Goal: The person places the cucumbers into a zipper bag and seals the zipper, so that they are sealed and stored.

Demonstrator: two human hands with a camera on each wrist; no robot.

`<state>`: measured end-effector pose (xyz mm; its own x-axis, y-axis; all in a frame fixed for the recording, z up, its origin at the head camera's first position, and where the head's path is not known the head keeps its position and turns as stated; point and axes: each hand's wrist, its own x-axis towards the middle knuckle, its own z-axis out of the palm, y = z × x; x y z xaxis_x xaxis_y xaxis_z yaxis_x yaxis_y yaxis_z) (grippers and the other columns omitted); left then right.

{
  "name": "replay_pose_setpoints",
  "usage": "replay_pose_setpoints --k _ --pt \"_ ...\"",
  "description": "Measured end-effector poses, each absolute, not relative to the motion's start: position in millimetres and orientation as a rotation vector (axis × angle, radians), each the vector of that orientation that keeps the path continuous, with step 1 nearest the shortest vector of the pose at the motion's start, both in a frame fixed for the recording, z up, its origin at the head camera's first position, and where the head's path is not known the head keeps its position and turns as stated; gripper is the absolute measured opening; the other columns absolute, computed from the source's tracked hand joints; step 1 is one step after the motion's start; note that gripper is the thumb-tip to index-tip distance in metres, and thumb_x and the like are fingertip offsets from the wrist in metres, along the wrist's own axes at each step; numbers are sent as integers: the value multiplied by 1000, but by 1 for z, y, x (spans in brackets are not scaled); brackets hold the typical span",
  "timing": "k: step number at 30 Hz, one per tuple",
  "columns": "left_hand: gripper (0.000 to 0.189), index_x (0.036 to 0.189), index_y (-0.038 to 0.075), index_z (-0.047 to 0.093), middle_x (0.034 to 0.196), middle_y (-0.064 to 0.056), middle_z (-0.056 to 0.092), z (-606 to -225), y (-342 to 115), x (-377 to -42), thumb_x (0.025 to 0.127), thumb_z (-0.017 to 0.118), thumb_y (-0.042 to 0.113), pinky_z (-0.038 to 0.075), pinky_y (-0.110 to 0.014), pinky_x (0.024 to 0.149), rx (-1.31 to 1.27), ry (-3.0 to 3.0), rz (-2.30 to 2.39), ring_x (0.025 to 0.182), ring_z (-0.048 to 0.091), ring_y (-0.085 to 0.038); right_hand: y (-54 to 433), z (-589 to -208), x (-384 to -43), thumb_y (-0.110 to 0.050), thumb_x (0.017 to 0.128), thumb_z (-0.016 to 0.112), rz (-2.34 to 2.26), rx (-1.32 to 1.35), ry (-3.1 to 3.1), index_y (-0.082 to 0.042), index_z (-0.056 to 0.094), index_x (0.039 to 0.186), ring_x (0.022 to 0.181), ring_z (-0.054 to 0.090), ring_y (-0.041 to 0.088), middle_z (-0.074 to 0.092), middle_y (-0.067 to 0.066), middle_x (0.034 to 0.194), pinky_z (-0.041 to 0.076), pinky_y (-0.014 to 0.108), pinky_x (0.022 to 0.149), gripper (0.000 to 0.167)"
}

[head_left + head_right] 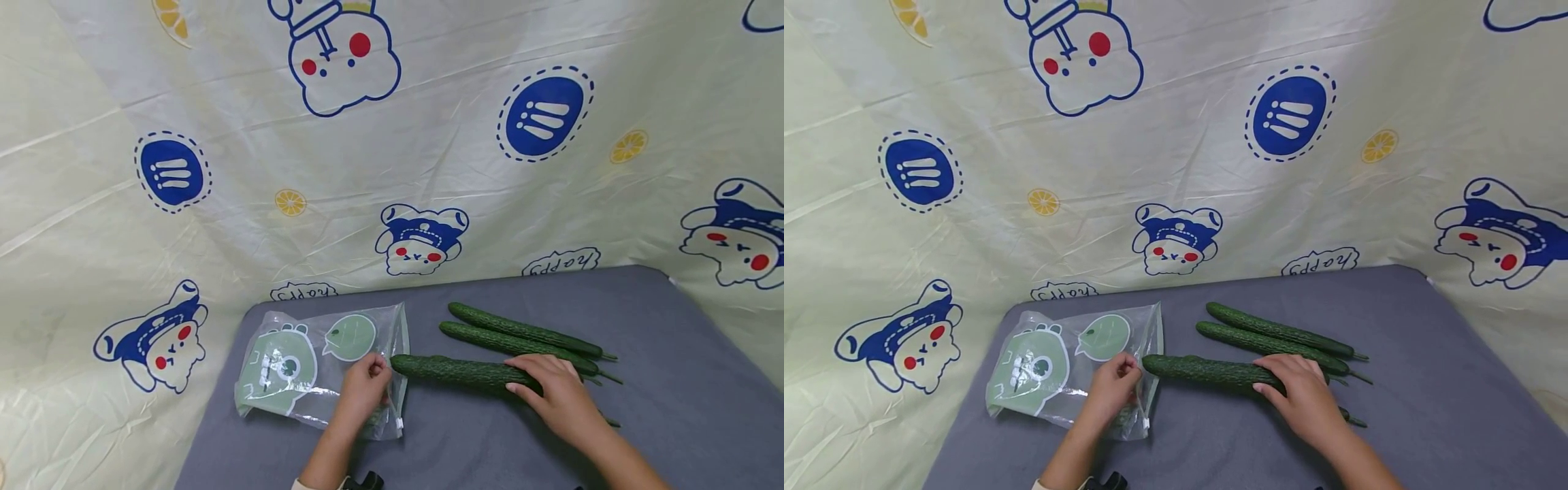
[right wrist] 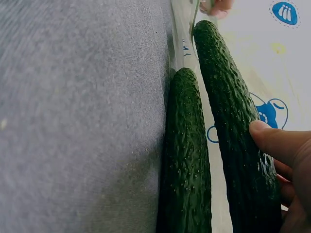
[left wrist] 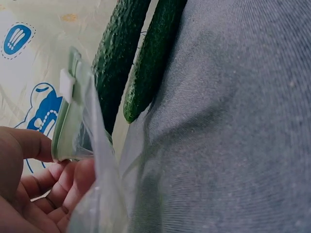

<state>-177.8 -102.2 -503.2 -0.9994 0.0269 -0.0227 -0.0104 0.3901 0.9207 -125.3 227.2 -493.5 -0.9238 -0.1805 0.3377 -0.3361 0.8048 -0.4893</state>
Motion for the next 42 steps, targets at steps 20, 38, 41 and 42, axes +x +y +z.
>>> replay_pose_setpoints --k 20,38,41,42 --pt "5 91 5 65 79 -2 60 -490 -95 -168 91 64 9 57 -27 47 158 2566 1739 53 56 -9 190 -494 -132 -22 86 80 871 431 -2725 -21 69 124 114 62 26 70 -1 122 41 55 100 40" --pt "4 93 5 65 82 -3 60 -487 -90 -163 92 64 9 60 -28 50 222 2482 1753 60 57 -9 157 -499 -139 -25 84 81 873 432 -2717 -18 72 122 116 63 27 71 0 120 42 56 105 40" --pt "3 93 5 65 81 -3 60 -486 -89 -162 92 64 8 60 -29 50 235 2475 1759 60 57 -9 152 -499 -140 -26 84 81 870 436 -2716 -18 72 122 117 63 27 71 1 120 42 57 106 40" --pt "3 93 5 65 81 -2 60 -485 -88 -162 92 64 8 60 -29 50 239 2470 1761 60 57 -9 150 -500 -141 -26 84 81 873 438 -2716 -17 72 122 116 63 28 71 1 120 42 57 106 39"
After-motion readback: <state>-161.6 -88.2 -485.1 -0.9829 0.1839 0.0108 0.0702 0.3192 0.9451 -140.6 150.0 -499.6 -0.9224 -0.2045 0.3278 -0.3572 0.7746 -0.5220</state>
